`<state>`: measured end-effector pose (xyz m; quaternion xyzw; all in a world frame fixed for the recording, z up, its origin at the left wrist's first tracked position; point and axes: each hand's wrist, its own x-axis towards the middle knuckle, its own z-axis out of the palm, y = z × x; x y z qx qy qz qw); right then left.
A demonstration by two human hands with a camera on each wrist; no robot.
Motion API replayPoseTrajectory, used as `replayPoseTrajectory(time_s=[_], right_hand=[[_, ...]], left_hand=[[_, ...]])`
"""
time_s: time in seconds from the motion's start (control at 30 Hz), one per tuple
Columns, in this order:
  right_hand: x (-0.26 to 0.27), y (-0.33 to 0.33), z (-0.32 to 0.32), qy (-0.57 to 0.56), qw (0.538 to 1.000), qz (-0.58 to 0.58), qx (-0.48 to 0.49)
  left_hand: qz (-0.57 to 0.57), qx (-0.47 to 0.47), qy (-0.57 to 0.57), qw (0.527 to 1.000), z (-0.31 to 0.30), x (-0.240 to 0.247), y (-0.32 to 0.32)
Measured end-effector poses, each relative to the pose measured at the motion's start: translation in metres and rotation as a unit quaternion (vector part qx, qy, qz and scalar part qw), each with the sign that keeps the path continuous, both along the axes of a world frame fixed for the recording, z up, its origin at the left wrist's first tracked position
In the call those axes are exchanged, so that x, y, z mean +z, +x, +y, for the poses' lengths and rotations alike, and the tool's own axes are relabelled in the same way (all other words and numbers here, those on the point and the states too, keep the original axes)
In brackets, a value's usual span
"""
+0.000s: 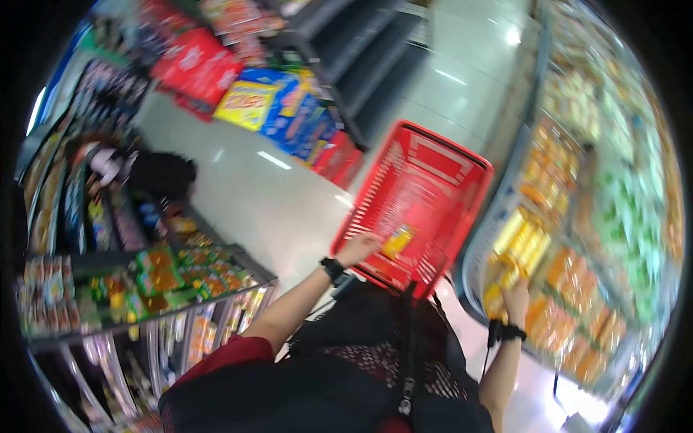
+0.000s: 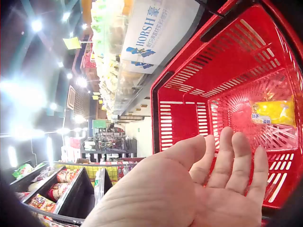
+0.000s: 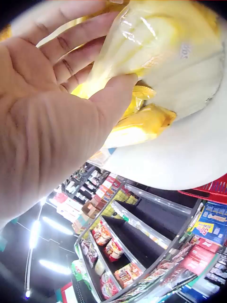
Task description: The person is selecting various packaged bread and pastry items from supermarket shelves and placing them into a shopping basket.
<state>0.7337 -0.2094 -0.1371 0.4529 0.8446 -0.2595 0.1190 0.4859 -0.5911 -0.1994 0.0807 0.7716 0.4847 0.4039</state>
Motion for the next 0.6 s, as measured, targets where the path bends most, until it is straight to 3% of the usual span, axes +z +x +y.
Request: replayPoseTrajectory(time_s=[0.13, 0.2, 0.23, 0.3, 0.33, 0.43, 0.6], right_hand=[[0.006, -0.014, 0.011, -0.004, 0.995, 0.100, -0.028], [0.001, -0.026, 0.020, -0.010, 1.000, 0.014, -0.011], [-0.003, -0.035, 0.021, -0.006, 1.000, 0.000, 0.020], [-0.008, -0.046, 0.017, -0.035, 0.998, -0.002, -0.052], [-0.017, -0.053, 0.019, 0.009, 0.999, 0.017, -0.026], [-0.005, -0.073, 0.016, 0.025, 0.994, -0.097, -0.034], [-0.006, -0.077, 0.010, 0.029, 0.997, -0.073, -0.001]], left_hand=[[-0.078, -0.009, 0.059, 0.995, 0.019, 0.001, -0.029], [-0.116, 0.000, 0.078, 0.990, 0.032, -0.003, -0.041], [-0.120, -0.046, 0.059, 0.990, 0.033, -0.004, -0.050], [-0.130, -0.049, 0.032, 0.990, 0.048, -0.003, -0.057], [-0.124, -0.051, 0.028, 0.991, 0.051, -0.003, -0.059], [-0.117, -0.062, 0.023, 0.991, 0.060, -0.003, -0.063], [-0.118, -0.063, 0.021, 0.991, 0.061, -0.007, -0.061]])
